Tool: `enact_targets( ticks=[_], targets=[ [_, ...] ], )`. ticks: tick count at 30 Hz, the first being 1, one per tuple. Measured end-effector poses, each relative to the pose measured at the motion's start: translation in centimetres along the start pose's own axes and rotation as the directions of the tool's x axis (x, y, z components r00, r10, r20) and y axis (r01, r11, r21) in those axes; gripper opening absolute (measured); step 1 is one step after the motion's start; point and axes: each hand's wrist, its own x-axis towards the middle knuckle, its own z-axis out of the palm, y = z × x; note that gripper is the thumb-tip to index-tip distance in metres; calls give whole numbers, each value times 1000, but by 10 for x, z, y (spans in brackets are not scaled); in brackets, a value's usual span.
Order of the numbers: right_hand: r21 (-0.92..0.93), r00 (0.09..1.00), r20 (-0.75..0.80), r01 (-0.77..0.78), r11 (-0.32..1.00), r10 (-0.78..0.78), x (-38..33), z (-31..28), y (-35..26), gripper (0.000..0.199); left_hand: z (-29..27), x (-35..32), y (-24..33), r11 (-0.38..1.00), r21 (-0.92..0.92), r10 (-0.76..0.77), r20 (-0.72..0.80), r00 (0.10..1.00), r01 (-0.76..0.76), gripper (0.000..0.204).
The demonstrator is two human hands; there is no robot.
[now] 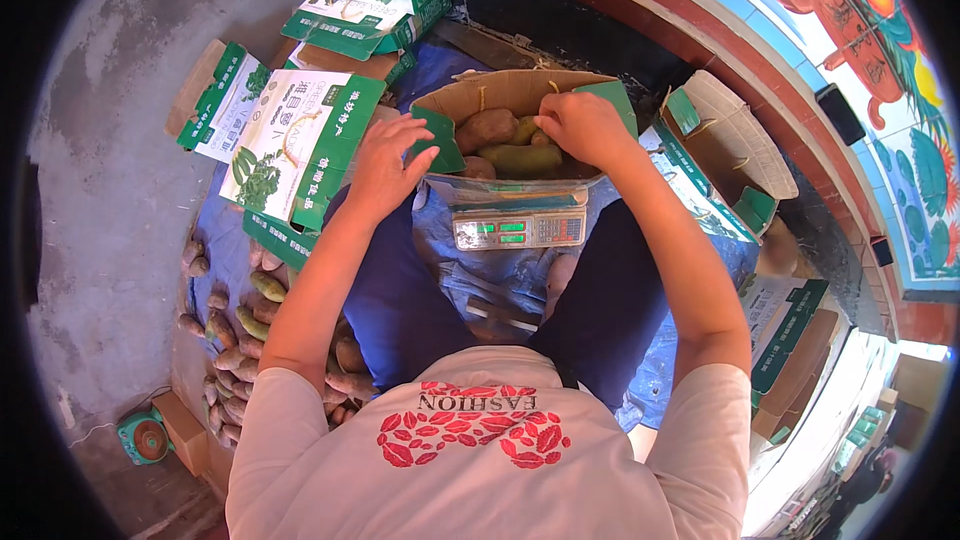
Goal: Picking sweet potatoes from a pile, weighing them on a digital scale, and packing them into cardboard boxes.
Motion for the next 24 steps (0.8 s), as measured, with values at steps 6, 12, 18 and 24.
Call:
enact_targets(
  ticks=[6, 12, 18, 24],
  targets=[
    [-120, 947, 321, 20, 993, 20, 59, 38, 10, 24, -6, -2, 3, 1000, 16, 10, 45, 999, -11, 22],
    [-272, 791, 599, 57, 961, 122, 98, 99, 25, 39, -9, -6, 7, 999, 10, 49, 110, 993, -51, 19],
    [-300, 730, 639, -51, 953, 240, 98, 152, 44, 66, -9, -9, 10, 1000, -7, 29, 166, 986, -28, 17],
    [-334, 827, 478, -141, 932, 297, 89, 152, 21, 83, -11, -10, 8, 1000, -9, 20, 202, 979, -19, 20]
  ],
)
